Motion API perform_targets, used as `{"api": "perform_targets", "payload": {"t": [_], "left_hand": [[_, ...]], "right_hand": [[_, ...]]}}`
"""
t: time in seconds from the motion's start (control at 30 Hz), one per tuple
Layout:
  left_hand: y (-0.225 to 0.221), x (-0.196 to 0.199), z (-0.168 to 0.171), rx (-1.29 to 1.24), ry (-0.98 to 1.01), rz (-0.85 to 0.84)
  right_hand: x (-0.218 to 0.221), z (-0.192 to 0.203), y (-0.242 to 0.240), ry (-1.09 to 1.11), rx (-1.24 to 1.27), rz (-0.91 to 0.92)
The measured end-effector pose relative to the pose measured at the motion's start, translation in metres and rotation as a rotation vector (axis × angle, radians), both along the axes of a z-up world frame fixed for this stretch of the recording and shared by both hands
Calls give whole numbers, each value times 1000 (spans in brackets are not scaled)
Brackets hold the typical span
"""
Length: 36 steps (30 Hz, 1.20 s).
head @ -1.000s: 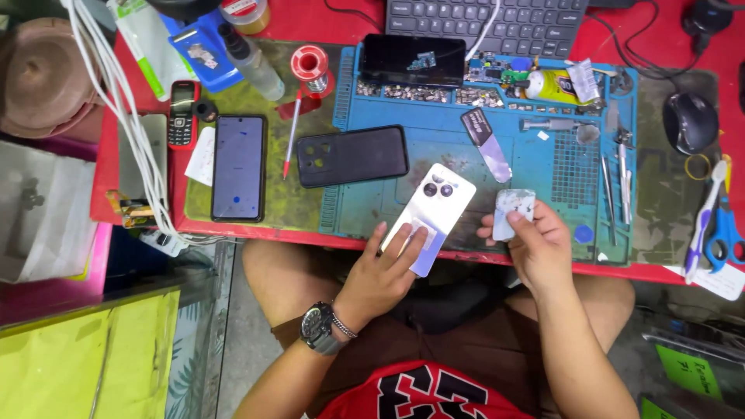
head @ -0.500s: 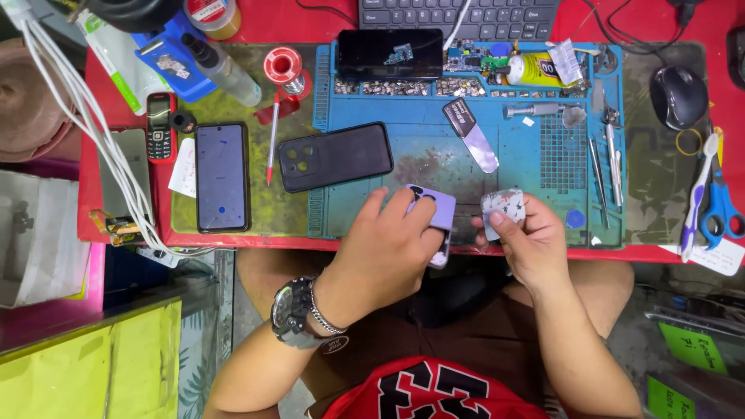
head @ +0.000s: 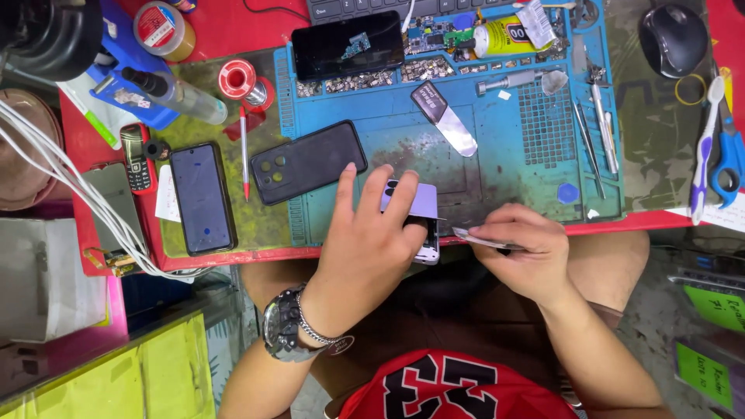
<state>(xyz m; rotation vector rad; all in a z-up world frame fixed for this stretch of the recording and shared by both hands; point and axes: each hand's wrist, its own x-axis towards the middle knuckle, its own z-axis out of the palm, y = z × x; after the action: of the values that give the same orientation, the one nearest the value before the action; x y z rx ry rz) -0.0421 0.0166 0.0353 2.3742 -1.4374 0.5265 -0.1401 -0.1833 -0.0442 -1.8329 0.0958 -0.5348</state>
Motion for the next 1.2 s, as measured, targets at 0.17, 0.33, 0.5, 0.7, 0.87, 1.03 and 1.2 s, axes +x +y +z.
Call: {"api": "perform_targets", "payload": {"t": [0.17, 0.33, 0.5, 0.7, 0.87, 1.03, 1.2], "left_hand": [[-1, 0, 6, 22, 5, 6], [0, 0, 15, 159, 77, 32], [3, -5, 12, 126, 86, 25], [11, -15, 1, 72, 72, -1], [20, -22, -12, 33, 72, -33], [22, -21, -12, 13, 150, -63], [19, -15, -2, 61, 165, -46]], "right_hand": [[0, -12, -1, -62, -54, 25], [5, -11, 1, -185, -424, 102], [6, -1, 3, -270, -506, 173], [-5, -20, 4, -275, -658, 290], [-6, -21, 7, -284, -643, 308], [1, -5, 11, -262, -624, 365], [1, 4, 0, -131, -594, 434]]}}
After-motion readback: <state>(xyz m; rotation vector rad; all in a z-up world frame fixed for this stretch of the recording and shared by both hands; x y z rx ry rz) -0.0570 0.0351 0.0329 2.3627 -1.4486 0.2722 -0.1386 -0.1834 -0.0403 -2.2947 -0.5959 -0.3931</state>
